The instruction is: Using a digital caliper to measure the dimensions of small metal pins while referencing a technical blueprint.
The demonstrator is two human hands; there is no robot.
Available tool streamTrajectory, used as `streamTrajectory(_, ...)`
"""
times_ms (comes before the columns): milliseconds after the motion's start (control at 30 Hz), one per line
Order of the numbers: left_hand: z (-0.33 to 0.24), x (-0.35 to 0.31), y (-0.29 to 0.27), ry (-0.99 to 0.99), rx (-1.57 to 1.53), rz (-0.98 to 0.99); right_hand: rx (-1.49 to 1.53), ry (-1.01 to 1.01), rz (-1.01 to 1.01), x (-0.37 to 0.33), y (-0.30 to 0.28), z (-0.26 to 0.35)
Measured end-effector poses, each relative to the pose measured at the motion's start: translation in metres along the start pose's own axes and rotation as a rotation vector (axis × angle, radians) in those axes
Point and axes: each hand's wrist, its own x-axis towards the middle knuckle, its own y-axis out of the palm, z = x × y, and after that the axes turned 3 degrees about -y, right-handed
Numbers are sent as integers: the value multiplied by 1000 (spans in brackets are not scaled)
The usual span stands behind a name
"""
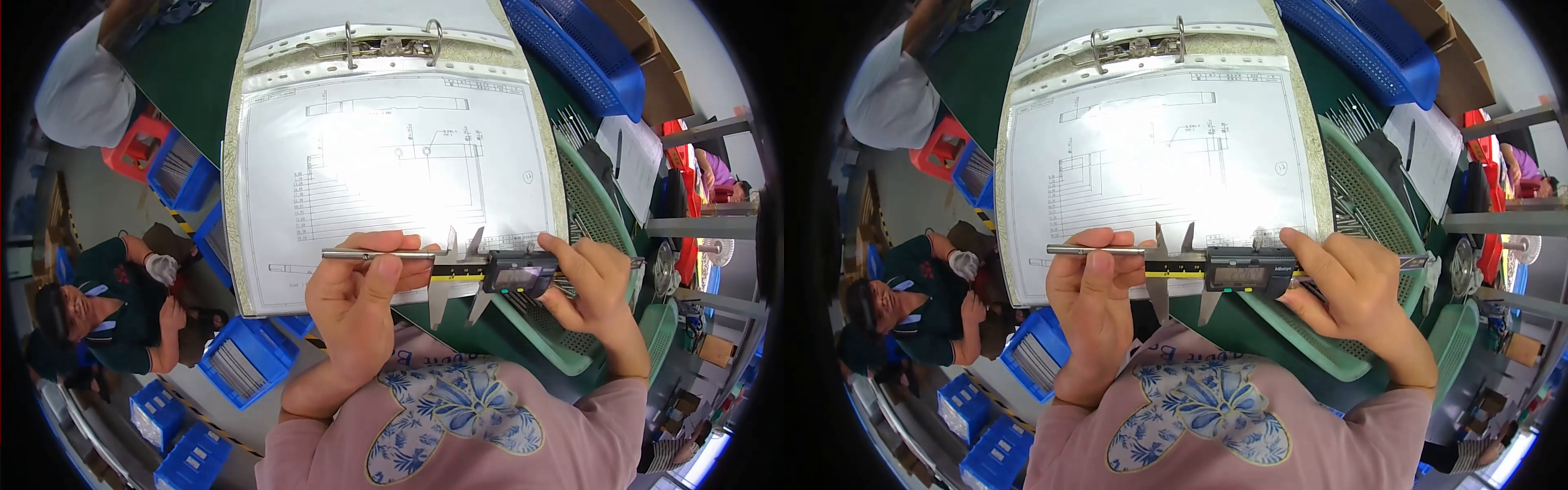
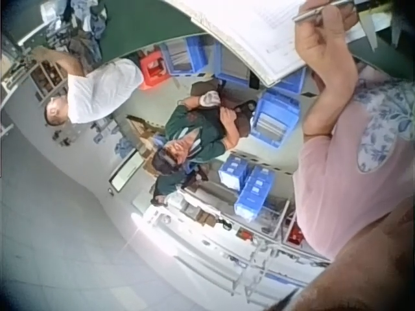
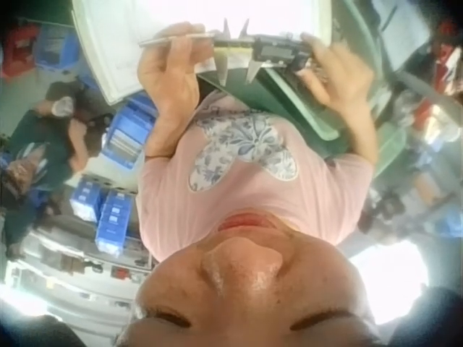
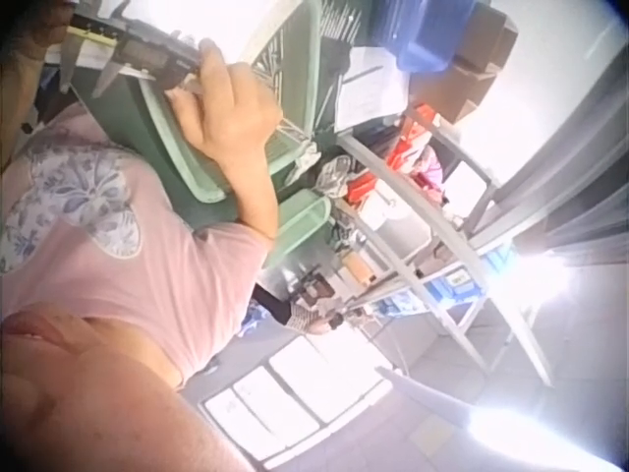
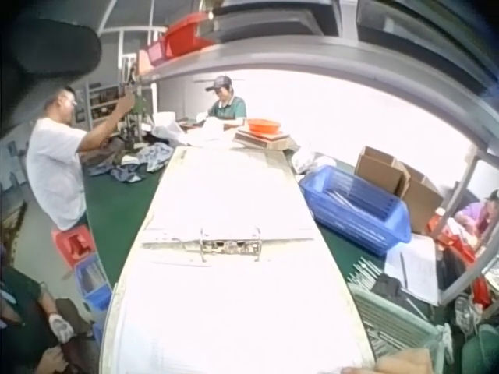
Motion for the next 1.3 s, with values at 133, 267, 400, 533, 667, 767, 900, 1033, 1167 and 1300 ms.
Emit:
streamTrajectory(133,2,0,1,29,-28,7,-6,-19,-22,0,0,0)
streamTrajectory(267,3,-1,-1,27,-33,7,-5,-17,-33,1,0,0)
streamTrajectory(400,5,-2,-2,33,-39,6,-27,-19,-53,2,1,0)
streamTrajectory(533,6,-2,-2,36,-33,13,-17,-6,-64,1,1,0)
streamTrajectory(667,2,-3,0,50,15,16,2,0,-99,3,2,1)
streamTrajectory(767,2,-1,-5,44,29,6,37,2,-103,5,5,-1)
streamTrajectory(900,2,1,-7,59,12,-7,36,5,-89,8,6,-1)
streamTrajectory(1033,3,1,-7,67,23,-9,41,6,-90,7,6,-3)
streamTrajectory(1167,9,-1,-3,109,-16,-43,35,-9,-67,5,6,-4)
streamTrajectory(1300,16,-1,-1,73,-160,17,-36,-21,-89,0,6,-2)
